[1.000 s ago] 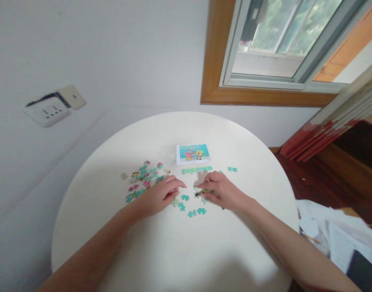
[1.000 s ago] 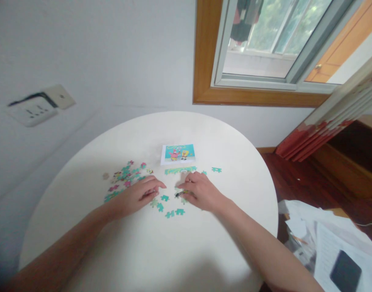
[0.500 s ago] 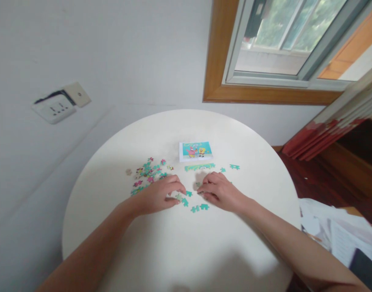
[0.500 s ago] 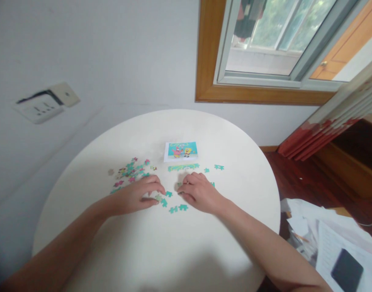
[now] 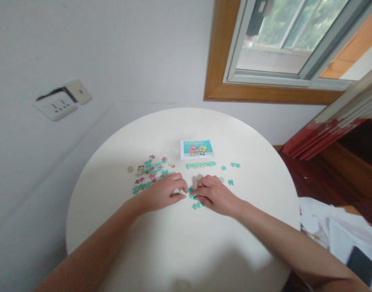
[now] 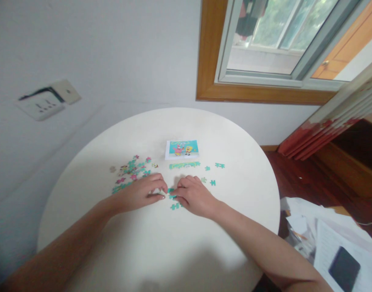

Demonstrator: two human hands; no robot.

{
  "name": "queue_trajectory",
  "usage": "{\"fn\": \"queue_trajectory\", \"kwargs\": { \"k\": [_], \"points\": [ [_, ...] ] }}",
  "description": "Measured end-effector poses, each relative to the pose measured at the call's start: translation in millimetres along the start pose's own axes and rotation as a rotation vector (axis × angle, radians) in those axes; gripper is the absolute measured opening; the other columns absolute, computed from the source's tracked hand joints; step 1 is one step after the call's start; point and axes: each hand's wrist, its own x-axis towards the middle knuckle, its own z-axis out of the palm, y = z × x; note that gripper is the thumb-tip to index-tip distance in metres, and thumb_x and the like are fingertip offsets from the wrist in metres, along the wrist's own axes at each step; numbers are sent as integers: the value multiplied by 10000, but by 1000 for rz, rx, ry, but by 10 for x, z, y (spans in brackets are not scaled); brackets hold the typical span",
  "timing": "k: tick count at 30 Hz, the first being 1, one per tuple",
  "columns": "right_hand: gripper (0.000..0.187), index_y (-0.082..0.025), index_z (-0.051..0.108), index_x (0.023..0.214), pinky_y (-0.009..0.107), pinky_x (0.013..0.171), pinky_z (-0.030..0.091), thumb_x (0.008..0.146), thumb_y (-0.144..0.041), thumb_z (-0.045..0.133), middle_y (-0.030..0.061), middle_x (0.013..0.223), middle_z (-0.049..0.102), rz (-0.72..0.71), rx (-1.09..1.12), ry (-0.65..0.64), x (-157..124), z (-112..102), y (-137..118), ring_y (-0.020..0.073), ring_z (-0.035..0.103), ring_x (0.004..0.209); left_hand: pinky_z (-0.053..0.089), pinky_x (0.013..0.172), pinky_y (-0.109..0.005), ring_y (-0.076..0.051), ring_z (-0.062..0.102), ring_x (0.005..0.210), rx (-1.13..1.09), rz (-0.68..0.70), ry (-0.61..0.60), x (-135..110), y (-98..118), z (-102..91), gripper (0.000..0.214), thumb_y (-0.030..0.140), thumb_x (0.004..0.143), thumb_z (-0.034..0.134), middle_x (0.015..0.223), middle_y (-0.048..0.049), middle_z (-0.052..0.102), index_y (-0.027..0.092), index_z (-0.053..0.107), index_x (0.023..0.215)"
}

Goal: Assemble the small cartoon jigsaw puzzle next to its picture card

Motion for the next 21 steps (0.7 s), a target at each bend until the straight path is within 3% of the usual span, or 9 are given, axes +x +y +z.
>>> {"fn": "queue_trajectory", "kwargs": {
  "k": [5,9,13,21],
  "points": [
    [202,-194,697,1023,300,819,418,903,-185,535,73,924,633,-65,159,-5,-61,-231,180,166,549,873,387,794,-244,-157,541,891,-2,-13,-18,7,13,-11,138,175,856,541,956,-19,560,210,612,969],
    [119,-191,708,928,278,800,438,863,-204,610,58,871,649,-99,201,-131,-101,-367,196,159,568,839,383,788,-243,-154,542,879,3,-6,-18,4,5,-9,133,185,862,538,948,-20,560,208,611,971],
    [189,-186,711,1001,300,831,438,841,-268,656,76,924,651,-99,157,-181,-126,-365,173,182,572,897,386,782,-242,-155,547,873,2,1,-15,-2,-20,9,133,211,872,534,954,-24,565,209,609,983],
    [168,-203,701,1003,309,871,422,861,-198,613,69,937,642,-115,135,-239,-119,-374,143,181,570,941,382,803,-247,-153,548,894,-6,-17,-18,5,-13,7,138,220,874,540,970,-19,564,214,608,993]
  ]
}}
